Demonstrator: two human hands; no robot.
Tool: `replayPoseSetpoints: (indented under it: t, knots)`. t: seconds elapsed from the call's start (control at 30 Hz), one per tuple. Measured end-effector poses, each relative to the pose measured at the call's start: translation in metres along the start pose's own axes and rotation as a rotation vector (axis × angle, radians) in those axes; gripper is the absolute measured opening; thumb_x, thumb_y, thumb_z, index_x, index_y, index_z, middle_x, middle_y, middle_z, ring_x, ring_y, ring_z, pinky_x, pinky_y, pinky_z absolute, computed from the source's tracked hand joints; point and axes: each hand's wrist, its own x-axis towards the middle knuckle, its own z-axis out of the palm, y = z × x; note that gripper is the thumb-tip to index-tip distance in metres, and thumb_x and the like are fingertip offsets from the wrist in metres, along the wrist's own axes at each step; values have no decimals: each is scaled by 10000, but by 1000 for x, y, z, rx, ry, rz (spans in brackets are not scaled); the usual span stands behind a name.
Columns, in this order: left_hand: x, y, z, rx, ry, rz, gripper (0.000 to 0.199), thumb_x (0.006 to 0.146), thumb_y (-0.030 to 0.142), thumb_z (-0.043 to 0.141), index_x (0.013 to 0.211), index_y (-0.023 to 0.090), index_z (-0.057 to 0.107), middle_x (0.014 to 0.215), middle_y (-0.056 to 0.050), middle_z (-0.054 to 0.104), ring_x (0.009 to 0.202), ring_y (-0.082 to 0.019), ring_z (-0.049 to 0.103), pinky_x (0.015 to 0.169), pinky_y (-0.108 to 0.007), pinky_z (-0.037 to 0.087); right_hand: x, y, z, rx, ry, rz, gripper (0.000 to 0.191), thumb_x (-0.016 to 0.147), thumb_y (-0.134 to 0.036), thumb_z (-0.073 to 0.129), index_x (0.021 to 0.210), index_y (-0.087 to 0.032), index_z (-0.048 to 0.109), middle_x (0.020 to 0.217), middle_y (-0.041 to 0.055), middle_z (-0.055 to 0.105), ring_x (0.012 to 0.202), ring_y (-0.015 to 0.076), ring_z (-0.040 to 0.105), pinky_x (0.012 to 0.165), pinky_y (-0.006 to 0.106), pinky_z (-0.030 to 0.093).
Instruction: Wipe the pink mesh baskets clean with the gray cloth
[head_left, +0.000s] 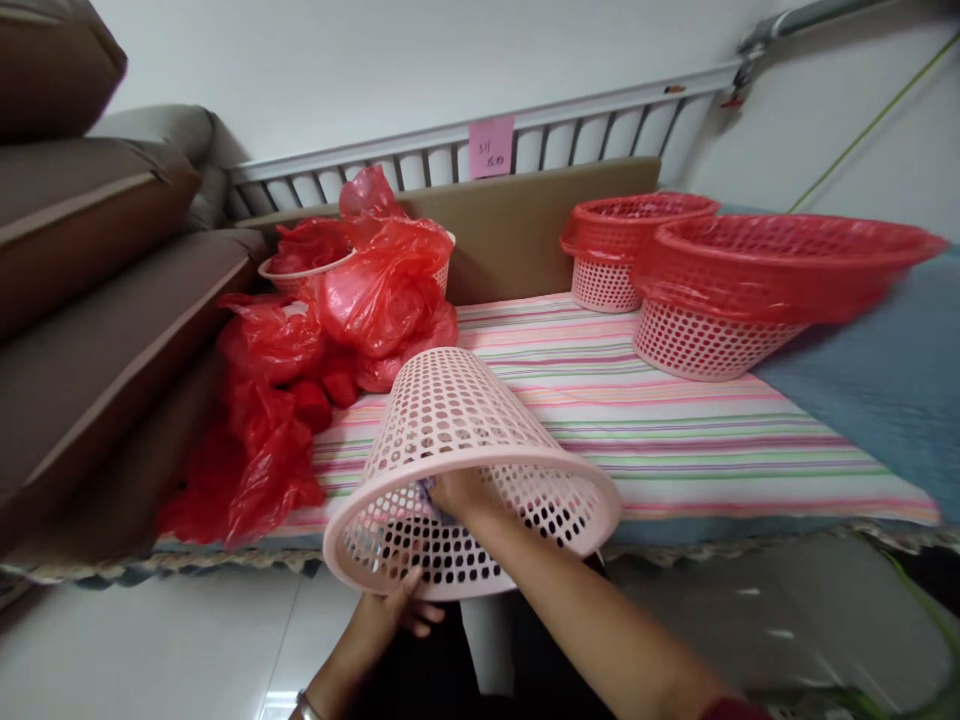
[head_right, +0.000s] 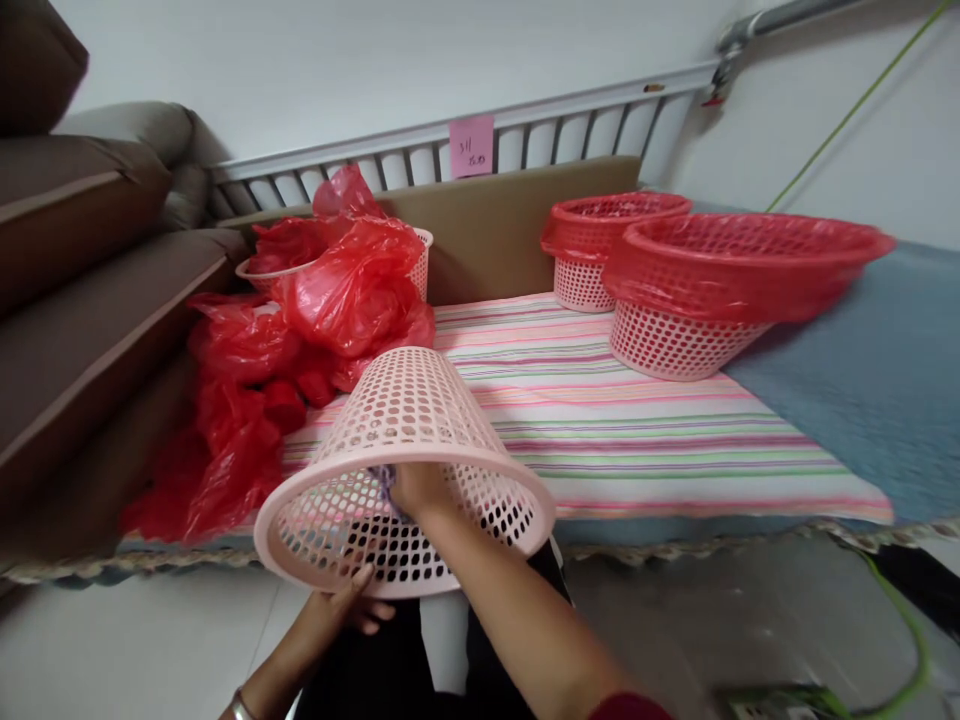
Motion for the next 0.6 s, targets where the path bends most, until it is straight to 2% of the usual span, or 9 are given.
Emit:
replayPoseSetpoints:
  t: [0.1,0.17,0.27,0.33,0.37,0.43,0.53,0.6]
  knots:
    - [-2,1,1,28,5,19,877,665,658,620,1293,92,388,956,-184,712,630,-238,709,457,-277,550,-51,-5,3,-244,-127,-90,297,757,-192,557,1051,-216,592,1103,81,577,1059,239,487,922,359,349]
    - [-3,1,1,69,21,45,854,659,677,606,1261,95,443,888,-154,728,603,-227,698,442,-266,537,-87,-6,1,-288,-190,-109,229,745,-242,571,970,-214,603,1033,76,570,990,227,499,853,324,376]
    - [-3,2,0,71,84,86,777,640,661,636,1214,147,538,1094,-144,683,726,-240,695,452,-253,528,-121,-7,-7,-301,-262,-131,189,695,-245,585,880,-209,600,959,60,557,914,210,508,770,288,389]
    - [-2,3,-1,29,109,94,771,609,644,675,1198,158,563,1235,-134,611,915,-282,662,511,-260,544,-128,-9,-15,-275,-311,-138,165,653,-215,589,818,-208,587,895,41,559,852,194,518,723,271,389]
    - [-2,4,-1,9,96,82,787,593,634,694,1205,160,557,1243,-133,606,971,-292,641,538,-263,547,-127,-10,-20,-247,-321,-137,159,636,-210,594,795,-208,578,871,32,558,826,187,521,707,265,388]
    - [0,6,0,-9,46,30,830,573,619,719,1232,152,525,1120,-149,673,907,-287,666,531,-270,537,-120,-14,-29,-178,-267,-115,164,617,-201,595,779,-209,566,854,23,554,810,181,520,705,261,393]
    - [1,5,0,-4,-49,-23,869,575,585,743,1266,134,468,803,-123,740,659,-239,693,496,-266,507,-106,-18,-33,-79,-17,-71,311,597,-107,545,889,-212,569,925,36,550,905,191,506,810,281,395]
    - [1,3,-1,-3,-102,-12,839,553,542,781,1229,141,487,770,-101,739,647,-222,692,527,-265,512,-96,-17,-25,-36,90,-73,396,602,-71,523,968,-216,565,965,43,548,958,194,492,867,297,383]
